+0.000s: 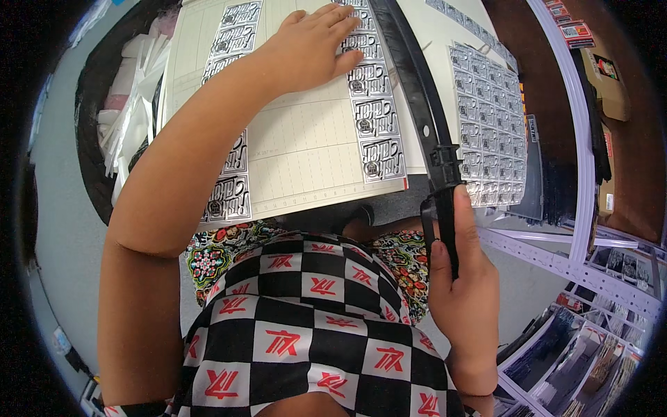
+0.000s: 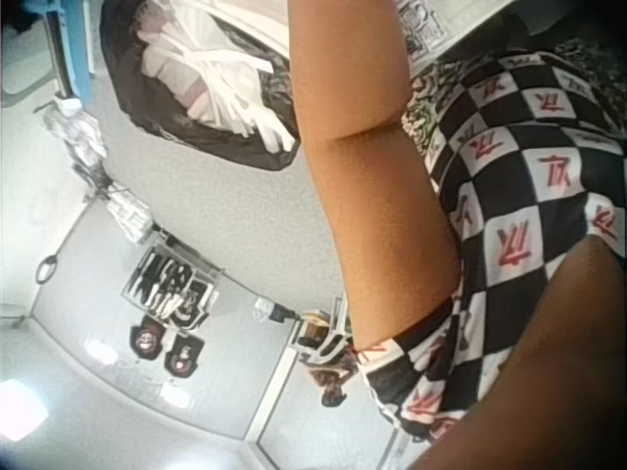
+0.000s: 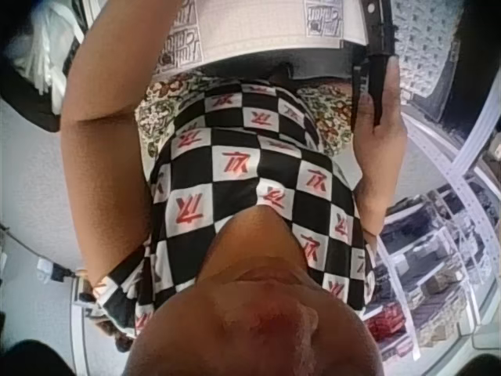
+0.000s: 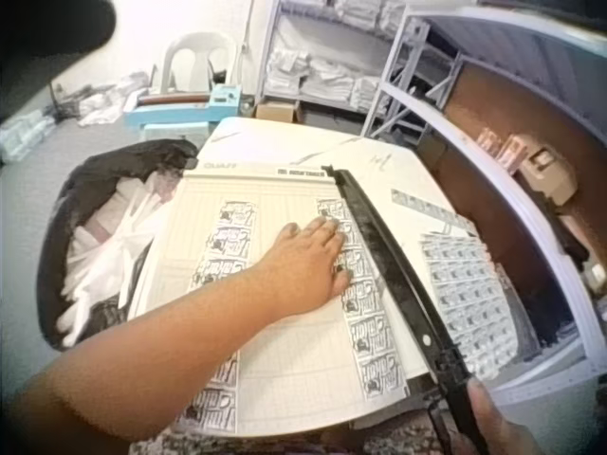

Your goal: The person uses a manual paper cutter to slice a sheet of printed stickers into smaller strips. They repeatedly align the sticker sheet on the cutting mat, pull down the cutter's blade to make a cut, and then lift the blade to reposition the sheet for the next cut. The person occasionally picks up the cut strips to inspect them before continuing the cutting process.

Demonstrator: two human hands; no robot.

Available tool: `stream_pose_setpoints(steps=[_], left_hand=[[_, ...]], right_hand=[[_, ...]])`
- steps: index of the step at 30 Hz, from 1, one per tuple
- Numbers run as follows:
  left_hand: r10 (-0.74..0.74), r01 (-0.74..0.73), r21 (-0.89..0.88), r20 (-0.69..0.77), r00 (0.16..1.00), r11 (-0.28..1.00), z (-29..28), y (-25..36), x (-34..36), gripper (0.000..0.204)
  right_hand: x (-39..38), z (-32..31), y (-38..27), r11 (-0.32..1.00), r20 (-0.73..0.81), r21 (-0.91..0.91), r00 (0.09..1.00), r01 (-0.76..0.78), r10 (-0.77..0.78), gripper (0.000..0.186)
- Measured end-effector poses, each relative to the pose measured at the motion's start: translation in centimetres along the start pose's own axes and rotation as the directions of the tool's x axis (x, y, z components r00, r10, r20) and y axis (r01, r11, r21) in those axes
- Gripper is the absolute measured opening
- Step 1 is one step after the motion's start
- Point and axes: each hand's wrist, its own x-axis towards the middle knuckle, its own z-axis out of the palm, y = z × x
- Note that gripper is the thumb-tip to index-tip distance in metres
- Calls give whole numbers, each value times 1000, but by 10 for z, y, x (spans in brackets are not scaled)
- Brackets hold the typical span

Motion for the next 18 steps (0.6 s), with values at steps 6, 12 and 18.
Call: stream_pose_setpoints(steps=[6,12,18], left_hand=[[0,-1,-9,-6,1000,1000,-1,0,0,57],[-2,2,-6,-8,1000,1000,0,0,0,57],[-4,4,28,-2,1000,1000,-1,1,1,56]], right_hand=[[0,0,-1,998,40,-16,998,-57,58,54],[-2,5,5,1000,24,-6,1000,-8,8,55],[-2,12,11,999,-21,28,999,45,-44,54]])
